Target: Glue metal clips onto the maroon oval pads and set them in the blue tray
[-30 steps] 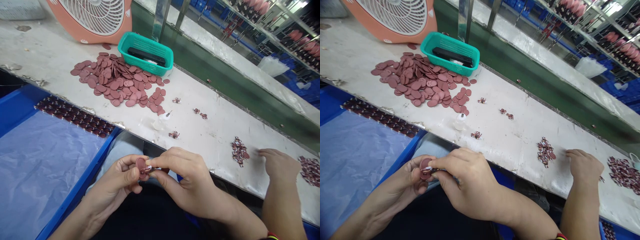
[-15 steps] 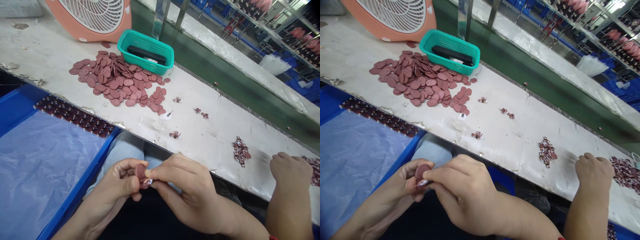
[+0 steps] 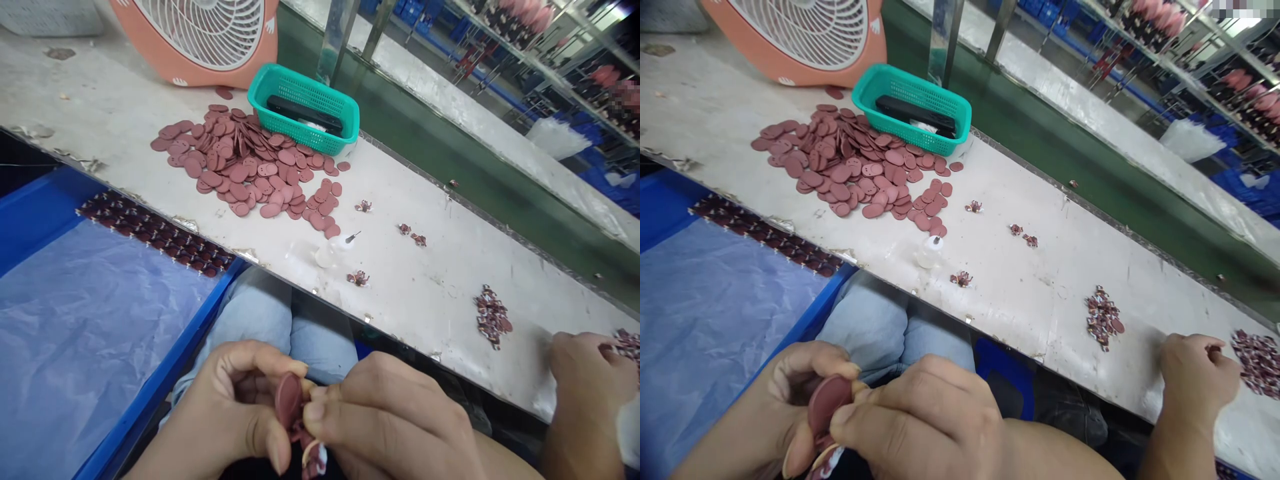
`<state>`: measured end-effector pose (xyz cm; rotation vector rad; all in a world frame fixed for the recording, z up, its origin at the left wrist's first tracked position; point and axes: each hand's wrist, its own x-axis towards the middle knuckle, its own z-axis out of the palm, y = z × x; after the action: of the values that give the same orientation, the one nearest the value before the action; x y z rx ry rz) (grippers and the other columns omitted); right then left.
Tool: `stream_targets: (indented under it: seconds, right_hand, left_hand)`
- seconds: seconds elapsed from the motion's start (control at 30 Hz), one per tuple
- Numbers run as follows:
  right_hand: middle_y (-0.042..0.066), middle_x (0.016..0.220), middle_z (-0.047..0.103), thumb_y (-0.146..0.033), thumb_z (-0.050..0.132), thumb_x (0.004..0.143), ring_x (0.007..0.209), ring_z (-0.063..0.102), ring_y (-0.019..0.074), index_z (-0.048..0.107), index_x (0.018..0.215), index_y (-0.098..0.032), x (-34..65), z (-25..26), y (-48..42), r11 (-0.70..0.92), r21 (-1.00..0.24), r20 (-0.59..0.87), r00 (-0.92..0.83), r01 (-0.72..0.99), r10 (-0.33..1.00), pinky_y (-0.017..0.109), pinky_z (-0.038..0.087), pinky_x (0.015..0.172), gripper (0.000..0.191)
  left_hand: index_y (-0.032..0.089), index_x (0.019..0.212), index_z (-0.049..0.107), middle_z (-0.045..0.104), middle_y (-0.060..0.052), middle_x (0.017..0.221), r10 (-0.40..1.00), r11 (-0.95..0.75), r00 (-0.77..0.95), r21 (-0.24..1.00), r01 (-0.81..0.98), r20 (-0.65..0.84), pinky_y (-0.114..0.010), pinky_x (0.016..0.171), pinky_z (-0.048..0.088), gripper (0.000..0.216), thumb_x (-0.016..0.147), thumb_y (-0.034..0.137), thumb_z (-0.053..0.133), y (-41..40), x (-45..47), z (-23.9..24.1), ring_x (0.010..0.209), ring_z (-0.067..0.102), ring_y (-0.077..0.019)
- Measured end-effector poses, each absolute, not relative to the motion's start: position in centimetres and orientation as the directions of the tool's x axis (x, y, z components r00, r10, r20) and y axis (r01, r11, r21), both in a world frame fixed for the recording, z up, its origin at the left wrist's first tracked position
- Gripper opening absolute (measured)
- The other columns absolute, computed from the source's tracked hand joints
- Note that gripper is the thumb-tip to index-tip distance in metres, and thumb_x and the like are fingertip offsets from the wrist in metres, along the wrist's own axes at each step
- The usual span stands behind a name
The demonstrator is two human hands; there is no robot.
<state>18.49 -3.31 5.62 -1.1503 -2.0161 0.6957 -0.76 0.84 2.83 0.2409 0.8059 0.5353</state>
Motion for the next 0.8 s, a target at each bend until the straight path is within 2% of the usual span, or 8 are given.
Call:
stream_targets:
  seconds: [0.1,0.27,0.43,0.8]
  right_hand:
    - [0.006,0.092,0.077,0.0,0.07,0.084,0.072,0.072,0.0147,0.065,0.126,-0.022,18.0,5.3,-2.0,0.53,-0.737,0.417,-0.335,0.42,0.845,0.023,0.062,0.065,0.047]
    - [0.004,0.086,0.075,-0.005,0.06,0.091,0.073,0.071,0.014,0.066,0.117,-0.021,17.7,4.5,-0.8,0.502,-0.756,0.394,-0.32,0.42,0.862,0.026,0.06,0.067,0.031]
    - [0.003,0.084,0.074,-0.006,0.061,0.09,0.071,0.068,0.0128,0.068,0.107,-0.018,17.6,3.7,-0.7,0.488,-0.751,0.384,-0.306,0.446,0.871,0.025,0.058,0.068,0.022]
    - [0.004,0.081,0.073,-0.005,0.063,0.087,0.07,0.067,0.0126,0.07,0.101,-0.016,17.5,3.4,-0.6,0.49,-0.747,0.391,-0.298,0.449,0.871,0.023,0.057,0.067,0.019]
  left_hand:
    - [0.028,0.072,0.081,0.078,-0.001,0.063,0.623,0.781,0.545,0.48,-0.399,-0.561,-0.027,0.056,0.053,0.038,0.04,0.032,0.101,1.0,-0.6,1.8,0.053,0.068,-0.0164]
    - [0.024,0.074,0.082,0.066,0.004,0.055,0.711,0.701,0.485,0.559,-0.442,-0.509,-0.018,0.049,0.043,0.036,0.046,0.038,0.099,1.1,-0.4,0.1,0.05,0.054,-0.0082]
    - [0.022,0.075,0.081,0.064,0.003,0.059,0.715,0.698,0.45,0.578,-0.422,-0.535,-0.017,0.049,0.043,0.034,0.05,0.038,0.098,1.2,-0.5,-0.6,0.05,0.046,-0.0067]
    - [0.019,0.08,0.081,0.07,0.0,0.066,0.698,0.715,0.414,0.541,-0.443,-0.584,-0.016,0.051,0.046,0.035,0.052,0.032,0.098,0.8,-0.7,-1.1,0.058,0.057,-0.0098]
